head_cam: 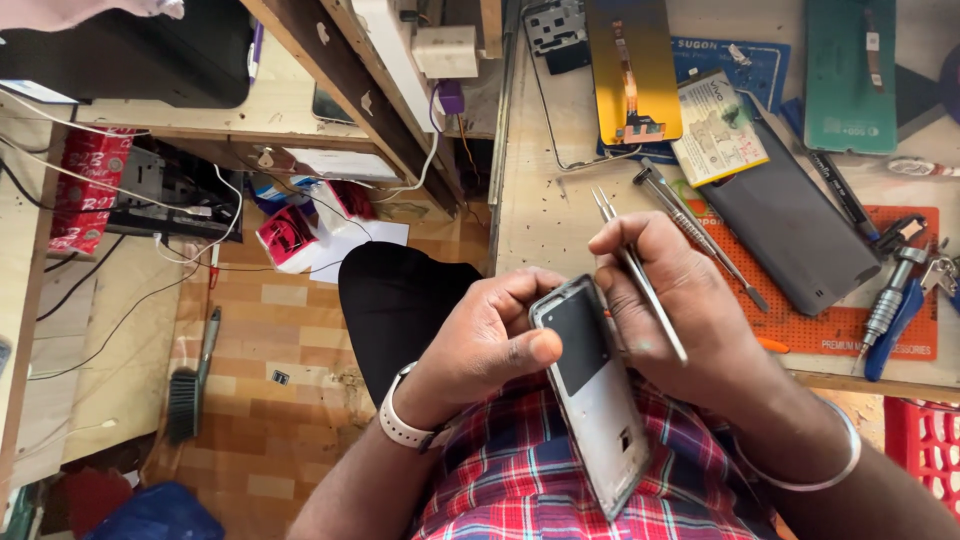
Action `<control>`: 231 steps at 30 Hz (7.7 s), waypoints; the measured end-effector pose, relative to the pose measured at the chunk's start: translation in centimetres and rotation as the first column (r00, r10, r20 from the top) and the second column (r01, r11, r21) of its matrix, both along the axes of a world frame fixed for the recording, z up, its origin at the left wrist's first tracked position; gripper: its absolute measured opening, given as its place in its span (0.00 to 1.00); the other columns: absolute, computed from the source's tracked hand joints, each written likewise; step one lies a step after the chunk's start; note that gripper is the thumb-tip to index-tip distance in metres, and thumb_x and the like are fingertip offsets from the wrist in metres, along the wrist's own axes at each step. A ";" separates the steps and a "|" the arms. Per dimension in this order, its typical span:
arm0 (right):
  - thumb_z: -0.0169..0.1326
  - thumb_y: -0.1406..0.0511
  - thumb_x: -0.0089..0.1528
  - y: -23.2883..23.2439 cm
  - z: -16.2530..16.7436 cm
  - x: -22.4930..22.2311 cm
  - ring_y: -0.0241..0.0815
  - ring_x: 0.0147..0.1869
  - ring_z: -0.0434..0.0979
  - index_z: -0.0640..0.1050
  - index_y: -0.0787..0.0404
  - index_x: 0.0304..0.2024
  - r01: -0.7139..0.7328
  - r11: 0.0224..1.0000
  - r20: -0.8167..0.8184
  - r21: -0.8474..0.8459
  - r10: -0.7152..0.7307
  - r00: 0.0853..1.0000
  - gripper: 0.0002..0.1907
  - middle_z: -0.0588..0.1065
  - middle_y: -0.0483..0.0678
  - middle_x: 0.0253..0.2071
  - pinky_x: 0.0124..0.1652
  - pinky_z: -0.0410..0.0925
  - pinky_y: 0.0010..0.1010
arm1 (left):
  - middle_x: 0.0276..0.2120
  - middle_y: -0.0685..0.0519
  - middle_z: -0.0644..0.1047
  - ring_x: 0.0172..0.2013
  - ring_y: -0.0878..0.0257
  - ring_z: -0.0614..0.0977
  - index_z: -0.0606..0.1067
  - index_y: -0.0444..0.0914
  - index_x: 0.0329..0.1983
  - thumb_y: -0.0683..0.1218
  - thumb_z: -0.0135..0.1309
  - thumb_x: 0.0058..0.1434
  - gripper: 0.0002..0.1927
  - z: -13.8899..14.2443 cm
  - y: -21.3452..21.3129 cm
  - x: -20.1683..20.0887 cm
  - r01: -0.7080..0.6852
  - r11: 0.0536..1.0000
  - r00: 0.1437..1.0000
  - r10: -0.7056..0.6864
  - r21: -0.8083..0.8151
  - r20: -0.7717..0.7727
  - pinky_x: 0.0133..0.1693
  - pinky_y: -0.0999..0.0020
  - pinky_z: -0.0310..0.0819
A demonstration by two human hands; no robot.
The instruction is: The person uses a metal spudger to scrape adhesive residue from the inside of a smartphone chassis. They then handle a yellow battery, peel a protective film from a connector, and apply sealant along the chassis edge using a tube.
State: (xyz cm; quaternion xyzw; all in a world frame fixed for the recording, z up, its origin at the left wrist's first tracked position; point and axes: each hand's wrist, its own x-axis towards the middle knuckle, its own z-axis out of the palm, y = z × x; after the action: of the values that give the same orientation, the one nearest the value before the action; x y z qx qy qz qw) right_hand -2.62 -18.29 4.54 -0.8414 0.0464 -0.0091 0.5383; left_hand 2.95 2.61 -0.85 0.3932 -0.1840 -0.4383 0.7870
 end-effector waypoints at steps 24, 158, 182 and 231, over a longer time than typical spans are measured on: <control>0.53 0.71 0.66 -3.8 0.7 -0.9 0.28 0.35 0.67 0.71 0.63 0.49 -0.033 0.734 -0.018 0.678 0.061 0.998 0.10 0.71 0.42 0.36 0.36 0.64 0.20 | 0.36 0.51 0.81 0.35 0.69 0.80 0.76 0.26 0.47 0.39 0.53 0.67 0.11 0.2 -2.0 -0.4 -0.225 0.950 0.971 0.236 0.216 -0.030 0.42 0.74 0.77; 0.59 0.74 0.58 -3.5 0.2 -2.5 0.29 0.35 0.82 0.75 0.62 0.38 0.074 0.997 0.029 -0.024 -0.073 0.997 0.07 0.80 0.45 0.32 0.37 0.75 0.20 | 0.66 0.38 0.70 0.64 0.52 0.75 0.63 0.36 0.61 0.47 0.76 0.54 0.40 0.2 -2.7 -1.0 -0.111 0.979 0.927 0.040 -0.172 -0.373 0.68 0.52 0.69; 0.61 0.72 0.60 -4.3 -2.1 -3.6 0.27 0.36 0.77 0.74 0.63 0.42 0.258 0.962 -0.012 0.089 -0.258 0.966 0.10 0.79 0.46 0.33 0.35 0.71 0.18 | 0.64 0.33 0.69 0.61 0.48 0.76 0.62 0.42 0.69 0.55 0.68 0.64 0.37 -0.3 -2.7 -0.9 -0.169 0.939 0.921 0.042 -0.300 -0.387 0.62 0.52 0.74; 0.65 0.59 0.60 -4.2 -0.8 -7.1 0.37 0.23 0.73 0.80 0.62 0.50 0.509 0.747 0.292 -0.427 -0.419 0.860 0.19 0.75 0.49 0.23 0.27 0.67 0.30 | 0.65 0.40 0.70 0.59 0.52 0.78 0.62 0.32 0.70 0.58 0.42 0.77 0.29 -1.2 -3.3 0.5 -0.188 0.893 0.935 0.035 -0.410 -0.352 0.60 0.54 0.74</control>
State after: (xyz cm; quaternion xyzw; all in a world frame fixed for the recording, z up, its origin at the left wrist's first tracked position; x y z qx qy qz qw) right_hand -9.69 -22.44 3.75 -0.9068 0.2029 -0.2293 0.2898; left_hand 3.49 -0.70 -2.04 0.1362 -0.1179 -0.3996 0.8988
